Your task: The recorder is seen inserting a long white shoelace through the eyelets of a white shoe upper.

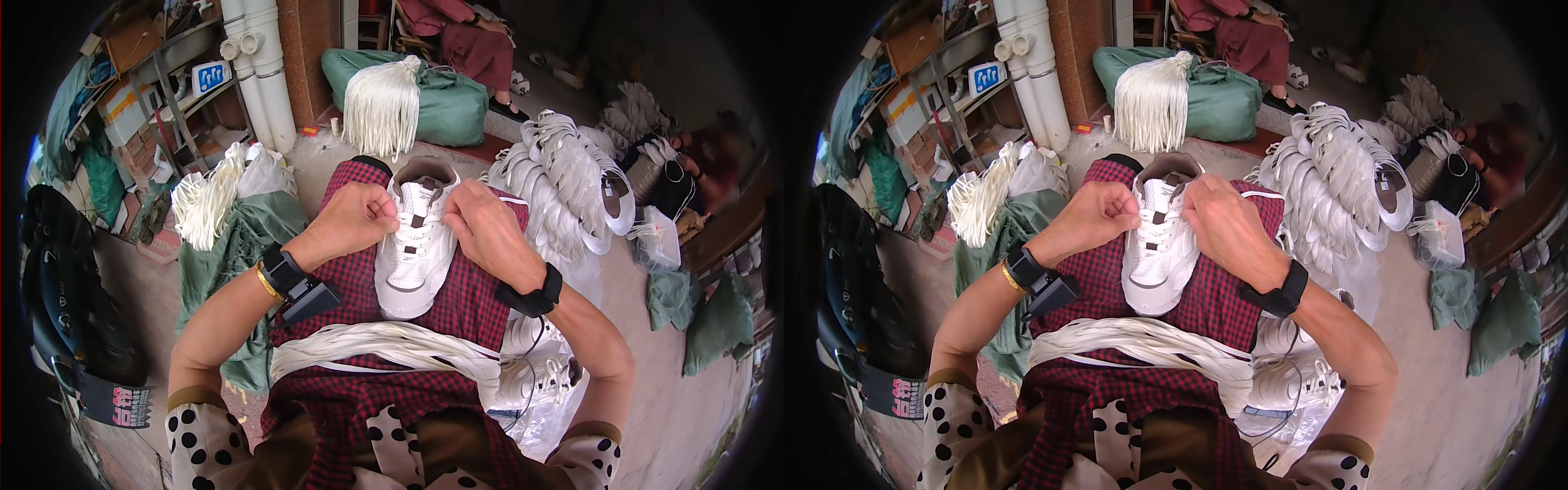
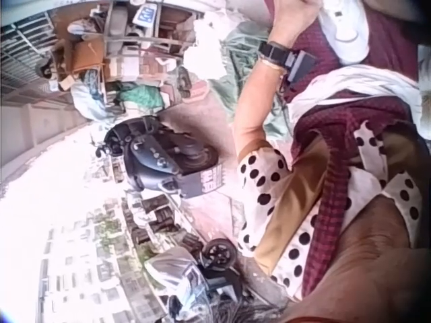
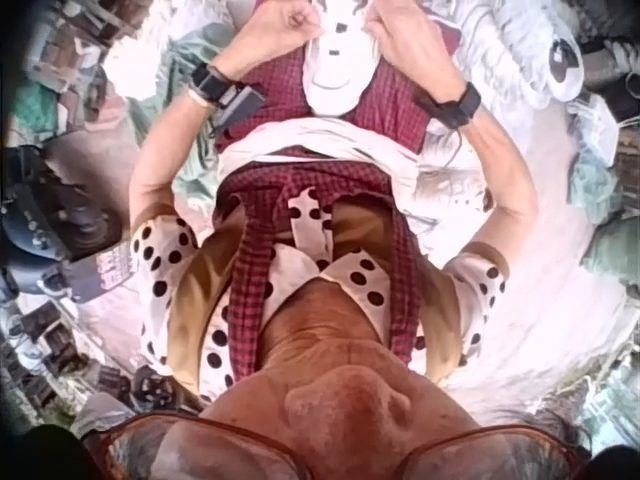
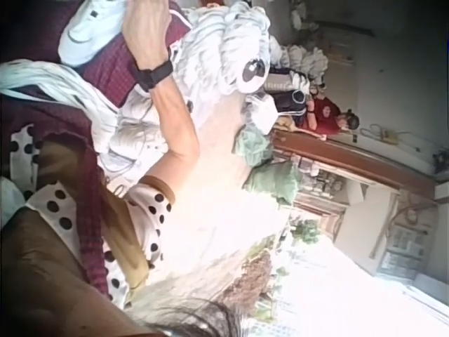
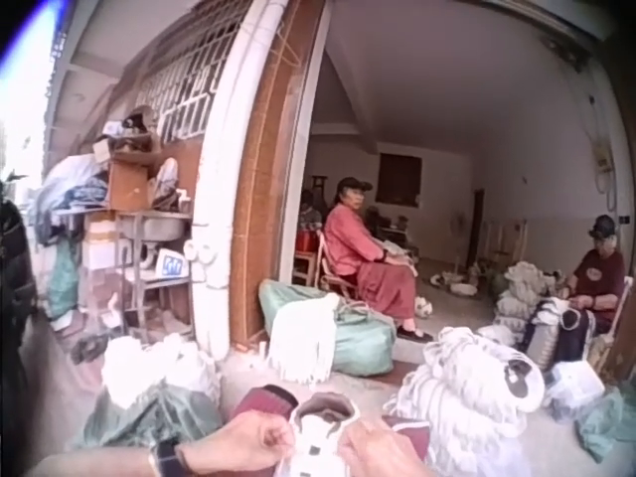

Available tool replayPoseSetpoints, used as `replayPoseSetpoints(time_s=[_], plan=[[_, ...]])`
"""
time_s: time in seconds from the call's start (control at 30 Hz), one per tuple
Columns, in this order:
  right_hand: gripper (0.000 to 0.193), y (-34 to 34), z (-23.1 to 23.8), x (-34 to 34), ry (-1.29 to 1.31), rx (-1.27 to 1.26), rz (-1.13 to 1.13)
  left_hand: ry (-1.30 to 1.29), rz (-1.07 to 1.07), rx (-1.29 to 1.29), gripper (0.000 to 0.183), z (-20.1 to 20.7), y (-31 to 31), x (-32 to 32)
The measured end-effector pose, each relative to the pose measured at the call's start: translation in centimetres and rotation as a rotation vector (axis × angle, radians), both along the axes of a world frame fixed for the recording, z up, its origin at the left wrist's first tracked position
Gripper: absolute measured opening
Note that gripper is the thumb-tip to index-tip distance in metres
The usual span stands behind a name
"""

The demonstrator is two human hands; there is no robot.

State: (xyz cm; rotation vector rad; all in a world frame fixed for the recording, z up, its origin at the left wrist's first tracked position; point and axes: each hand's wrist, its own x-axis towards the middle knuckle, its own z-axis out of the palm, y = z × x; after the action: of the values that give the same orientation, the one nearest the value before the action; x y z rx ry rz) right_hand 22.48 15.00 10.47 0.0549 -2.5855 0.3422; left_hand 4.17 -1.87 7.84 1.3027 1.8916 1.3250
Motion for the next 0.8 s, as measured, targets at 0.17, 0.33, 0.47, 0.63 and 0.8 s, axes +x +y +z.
replayPoseSetpoints(time_s=[0.17, 0.33, 0.47, 0.63, 0.8], plan=[[0.016, -0.4, 0.4, 0.3, -0.068, -0.249, -0.030, 0.156, 0.022, -0.002, 0.016, 0.5, 0.1, 0.4], [0.015, -0.8, 0.1, 0.0, -0.060, -0.169, -0.002, 0.450, 0.162, 0.132, 0.020, 0.3, -0.3, 1.3], [0.012, -1.5, 0.9, 0.1, -0.112, -0.185, -0.010, 0.461, 0.160, 0.071, 0.020, 0.1, -0.3, 1.1], [0.009, 1.3, 3.4, 1.4, -0.178, -0.105, -0.197, 0.525, 0.179, 0.087, 0.018, -0.4, -0.1, 1.2], [0.015, 0.6, 3.6, 1.4, -0.219, -0.155, -0.144, 0.413, 0.096, 0.004, 0.021, 0.5, -0.1, 0.3]])
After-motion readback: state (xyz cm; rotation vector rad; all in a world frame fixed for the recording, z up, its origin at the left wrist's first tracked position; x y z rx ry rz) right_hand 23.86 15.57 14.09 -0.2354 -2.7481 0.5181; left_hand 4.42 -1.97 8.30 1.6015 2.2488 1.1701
